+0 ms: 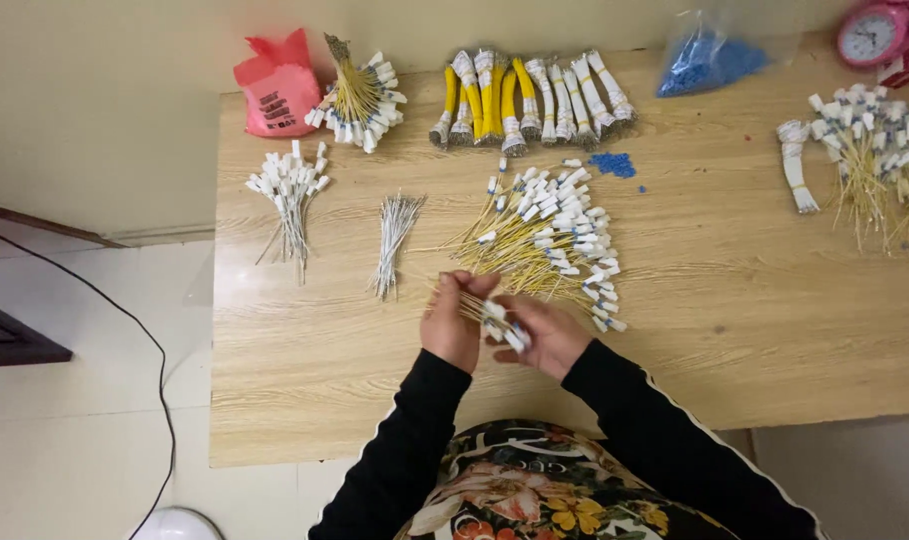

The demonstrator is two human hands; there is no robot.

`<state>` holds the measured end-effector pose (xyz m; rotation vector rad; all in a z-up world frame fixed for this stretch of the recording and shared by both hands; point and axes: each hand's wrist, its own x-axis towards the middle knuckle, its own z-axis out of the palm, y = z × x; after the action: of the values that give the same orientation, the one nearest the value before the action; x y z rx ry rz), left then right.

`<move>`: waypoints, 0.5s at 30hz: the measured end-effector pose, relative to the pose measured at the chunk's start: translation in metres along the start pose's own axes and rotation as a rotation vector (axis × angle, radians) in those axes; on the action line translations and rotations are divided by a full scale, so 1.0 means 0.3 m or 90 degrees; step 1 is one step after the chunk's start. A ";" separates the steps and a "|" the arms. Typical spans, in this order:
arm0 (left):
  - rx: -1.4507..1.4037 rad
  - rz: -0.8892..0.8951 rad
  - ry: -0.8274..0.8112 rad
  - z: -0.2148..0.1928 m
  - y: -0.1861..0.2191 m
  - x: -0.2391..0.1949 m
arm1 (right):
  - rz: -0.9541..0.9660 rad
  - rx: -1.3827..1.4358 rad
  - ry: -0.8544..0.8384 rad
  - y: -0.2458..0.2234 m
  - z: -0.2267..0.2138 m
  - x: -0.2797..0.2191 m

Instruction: The person sits at a wooden table and assembles cotton swabs by hand. They pick up individual wooden sticks and white cotton tips, then insert the cotton into the ends of the sticks. The person gathers the finished swabs into a bundle and places them on the table.

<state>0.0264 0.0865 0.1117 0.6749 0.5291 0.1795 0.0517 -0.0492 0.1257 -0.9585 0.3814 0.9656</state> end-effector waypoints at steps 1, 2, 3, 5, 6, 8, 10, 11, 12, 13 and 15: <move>0.001 0.003 0.001 -0.005 0.010 0.002 | 0.000 -0.001 -0.003 0.010 -0.019 0.001; 0.016 0.063 -0.027 -0.009 0.019 0.004 | 0.013 0.017 0.013 0.019 -0.039 0.002; 0.033 0.122 -0.055 -0.015 0.027 0.004 | 0.027 0.036 0.030 0.031 -0.061 0.002; 0.246 0.240 -0.094 -0.028 0.040 -0.001 | 0.009 0.042 0.051 0.071 -0.075 0.034; 0.459 0.354 -0.136 -0.035 0.042 -0.005 | -0.009 0.047 0.074 0.093 -0.086 0.048; 0.489 0.367 -0.174 -0.188 -0.131 0.041 | -0.124 -0.036 0.134 0.098 -0.056 0.040; 0.517 0.379 -0.212 -0.305 -0.247 0.063 | -0.236 -0.123 0.195 0.112 -0.077 0.034; 0.578 0.427 -0.232 -0.341 -0.273 0.069 | -0.363 -0.356 0.061 0.117 -0.110 0.035; 0.639 0.475 -0.251 -0.377 -0.299 0.075 | -0.480 -0.587 -0.084 0.122 -0.142 0.035; 0.637 0.473 -0.250 -0.384 -0.302 0.077 | -0.477 -0.590 -0.083 0.123 -0.126 0.023; 0.709 0.581 -0.317 -0.397 -0.303 0.084 | -0.568 -0.761 -0.172 0.122 -0.088 0.004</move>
<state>-0.0150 0.0899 -0.0346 1.9697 -0.2645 0.5634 0.0254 -0.0624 0.0915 -1.7995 -0.9243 0.3927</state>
